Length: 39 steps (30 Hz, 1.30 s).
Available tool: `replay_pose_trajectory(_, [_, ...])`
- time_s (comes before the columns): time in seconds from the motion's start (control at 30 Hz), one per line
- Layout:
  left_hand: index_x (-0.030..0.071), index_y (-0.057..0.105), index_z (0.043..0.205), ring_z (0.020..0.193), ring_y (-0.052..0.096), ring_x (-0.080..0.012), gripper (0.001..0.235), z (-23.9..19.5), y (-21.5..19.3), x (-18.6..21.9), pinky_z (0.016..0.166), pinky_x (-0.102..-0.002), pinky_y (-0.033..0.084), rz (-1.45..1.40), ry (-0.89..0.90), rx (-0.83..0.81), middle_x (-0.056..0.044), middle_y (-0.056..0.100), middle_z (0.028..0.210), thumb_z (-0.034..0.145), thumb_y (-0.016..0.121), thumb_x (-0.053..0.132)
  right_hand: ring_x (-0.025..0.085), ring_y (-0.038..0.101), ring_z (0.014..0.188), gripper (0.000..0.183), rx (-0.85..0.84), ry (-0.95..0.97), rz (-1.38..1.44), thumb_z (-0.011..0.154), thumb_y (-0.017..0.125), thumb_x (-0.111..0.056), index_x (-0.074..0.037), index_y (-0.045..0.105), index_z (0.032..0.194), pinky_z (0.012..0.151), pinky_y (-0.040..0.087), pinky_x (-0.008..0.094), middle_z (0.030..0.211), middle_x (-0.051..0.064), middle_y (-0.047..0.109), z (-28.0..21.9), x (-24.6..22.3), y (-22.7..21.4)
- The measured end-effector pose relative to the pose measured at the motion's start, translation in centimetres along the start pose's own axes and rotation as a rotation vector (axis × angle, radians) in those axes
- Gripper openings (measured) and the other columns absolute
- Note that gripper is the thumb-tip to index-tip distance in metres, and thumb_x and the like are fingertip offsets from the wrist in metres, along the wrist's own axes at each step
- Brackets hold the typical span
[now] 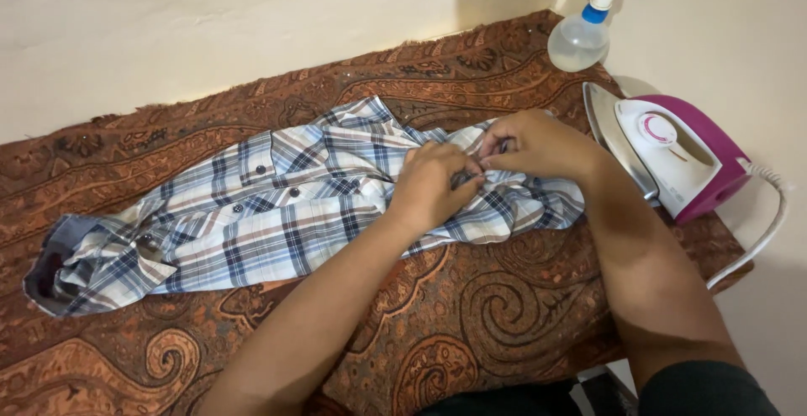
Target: Folding a plaid button-down shirt on a table.
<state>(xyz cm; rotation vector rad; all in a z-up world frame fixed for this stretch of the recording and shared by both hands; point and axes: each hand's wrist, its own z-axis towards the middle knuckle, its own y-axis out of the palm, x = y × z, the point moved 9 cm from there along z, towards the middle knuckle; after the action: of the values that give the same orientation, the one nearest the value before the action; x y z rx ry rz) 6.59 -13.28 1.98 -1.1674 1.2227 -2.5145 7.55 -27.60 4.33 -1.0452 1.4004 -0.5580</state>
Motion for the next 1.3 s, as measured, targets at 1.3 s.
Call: replay_pose_trajectory(1.3, [0.021, 0.072, 0.098, 0.100, 0.070, -0.0242, 0.013, -0.3, -2.1, -0.7, 0.095, -0.040, 0.044, -0.044, -0.044, 0.352, 0.000, 0.073, 0.093, 0.091, 0.073, 0.032, 0.015, 0.064, 0.074, 0.022, -0.001, 0.132, 0.438, 0.094, 0.063, -0.015, -0.002, 0.079, 0.101, 0.069, 0.050, 0.030, 0.082, 0.008, 0.076, -0.9, -0.8, -0.4])
